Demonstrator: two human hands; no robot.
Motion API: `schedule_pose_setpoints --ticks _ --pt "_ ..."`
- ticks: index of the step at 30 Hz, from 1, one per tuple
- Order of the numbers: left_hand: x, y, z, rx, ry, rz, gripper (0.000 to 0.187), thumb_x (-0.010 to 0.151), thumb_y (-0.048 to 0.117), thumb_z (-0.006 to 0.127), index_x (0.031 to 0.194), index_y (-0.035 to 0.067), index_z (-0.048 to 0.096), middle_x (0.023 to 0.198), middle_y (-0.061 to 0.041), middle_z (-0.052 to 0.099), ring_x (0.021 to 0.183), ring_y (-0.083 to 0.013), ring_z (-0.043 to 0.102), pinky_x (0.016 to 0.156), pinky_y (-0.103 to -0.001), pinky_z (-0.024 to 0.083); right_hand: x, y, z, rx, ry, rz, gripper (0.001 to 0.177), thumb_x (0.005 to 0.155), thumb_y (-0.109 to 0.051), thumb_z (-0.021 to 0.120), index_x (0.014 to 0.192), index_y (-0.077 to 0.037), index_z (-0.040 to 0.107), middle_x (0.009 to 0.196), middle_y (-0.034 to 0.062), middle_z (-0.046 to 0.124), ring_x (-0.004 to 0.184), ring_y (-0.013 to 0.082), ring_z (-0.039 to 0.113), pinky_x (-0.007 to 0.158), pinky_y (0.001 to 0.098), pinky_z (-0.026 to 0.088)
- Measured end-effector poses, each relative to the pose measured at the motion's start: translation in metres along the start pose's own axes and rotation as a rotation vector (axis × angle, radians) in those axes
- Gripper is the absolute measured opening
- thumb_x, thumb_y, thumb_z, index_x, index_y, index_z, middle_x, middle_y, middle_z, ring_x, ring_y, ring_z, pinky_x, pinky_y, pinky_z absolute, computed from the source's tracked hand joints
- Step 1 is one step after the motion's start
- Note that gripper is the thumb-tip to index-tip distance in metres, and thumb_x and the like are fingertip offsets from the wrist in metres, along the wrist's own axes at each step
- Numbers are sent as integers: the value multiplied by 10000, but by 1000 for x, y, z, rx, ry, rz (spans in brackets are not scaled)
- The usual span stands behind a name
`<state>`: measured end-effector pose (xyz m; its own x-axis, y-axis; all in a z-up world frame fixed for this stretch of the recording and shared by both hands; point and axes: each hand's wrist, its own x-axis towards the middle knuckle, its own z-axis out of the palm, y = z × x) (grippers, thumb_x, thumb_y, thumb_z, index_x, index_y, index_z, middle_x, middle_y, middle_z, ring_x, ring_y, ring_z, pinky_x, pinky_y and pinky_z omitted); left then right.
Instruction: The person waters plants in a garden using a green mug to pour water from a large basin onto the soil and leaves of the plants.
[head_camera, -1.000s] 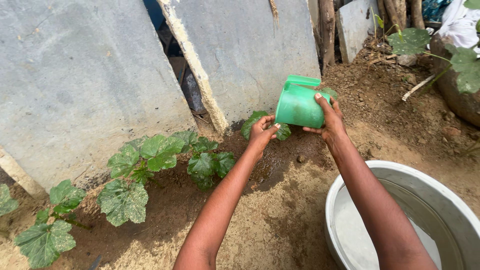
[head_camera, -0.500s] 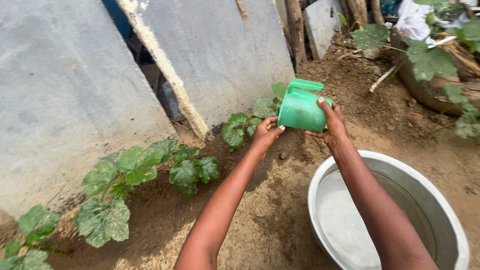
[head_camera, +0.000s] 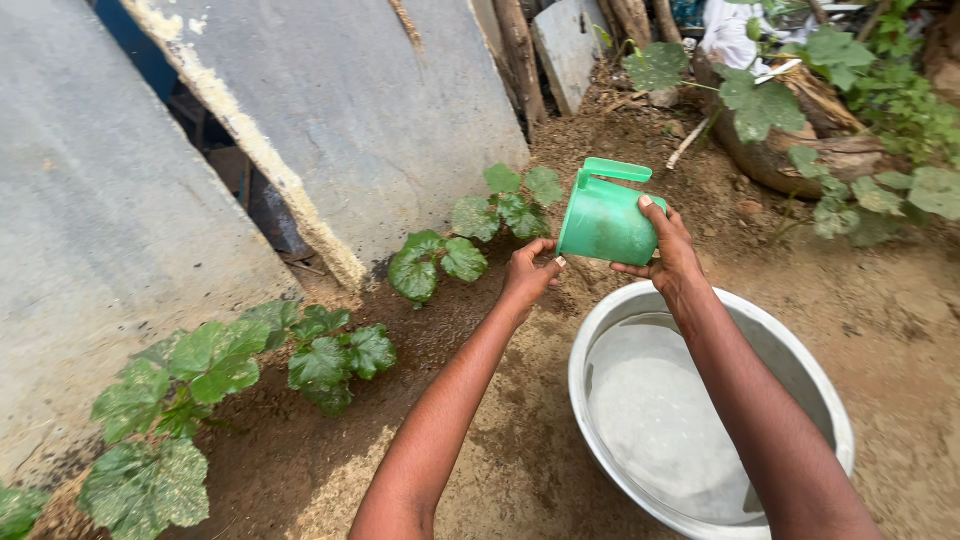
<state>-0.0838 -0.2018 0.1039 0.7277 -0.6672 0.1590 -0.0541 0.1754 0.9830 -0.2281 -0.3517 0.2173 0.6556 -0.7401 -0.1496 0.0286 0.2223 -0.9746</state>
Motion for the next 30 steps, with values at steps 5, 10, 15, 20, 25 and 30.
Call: schedule_pose_setpoints --ticks 5,10,15,20,25,30 --pt "-1 -7 29 0 -56 87 267 872 56 728 1133 8 695 1047 -40 720 781 -105 654 613 -263 561 -11 -8 -28 -15 33 12 760 807 -534 701 1430 -220 399 1410 139 448 1183 427 607 740 592 631" --pt "-8 3 53 23 -104 43 258 874 71 704 1128 29 700 1023 -27 732 803 -94 681 627 -256 580 -19 -12 -50 3 63 29 773 799 -523 700 1434 -237 364 1432 143 409 1215 432 567 757 630 614" --pt "-18 5 77 -4 -160 35 230 896 76 711 1115 8 702 977 -67 739 784 -129 678 645 -256 579 -23 -10 -74 -21 88 55 813 779 -525 719 1456 -248 365 1461 127 375 1232 458 546 766 650 602" --pt "-32 9 99 -47 -163 -66 222 867 193 766 1029 42 747 883 -13 740 794 -76 699 626 -237 596 -25 -8 -111 -59 101 124 795 778 -519 706 1456 -246 393 1500 136 361 1251 464 500 823 764 500" --pt "-44 6 117 44 -127 -45 216 857 224 799 985 51 772 776 -18 719 677 -121 655 578 -233 508 -21 1 -145 -117 125 162 811 798 -512 703 1483 -191 410 1542 183 345 1259 488 484 883 830 434" --pt "-51 -10 125 229 -62 92 230 796 230 832 965 77 798 814 -45 768 715 -112 687 642 -273 519 -24 5 -163 -121 189 87 1006 704 -162 805 1546 -214 257 1484 253 488 1276 430 558 903 748 488"
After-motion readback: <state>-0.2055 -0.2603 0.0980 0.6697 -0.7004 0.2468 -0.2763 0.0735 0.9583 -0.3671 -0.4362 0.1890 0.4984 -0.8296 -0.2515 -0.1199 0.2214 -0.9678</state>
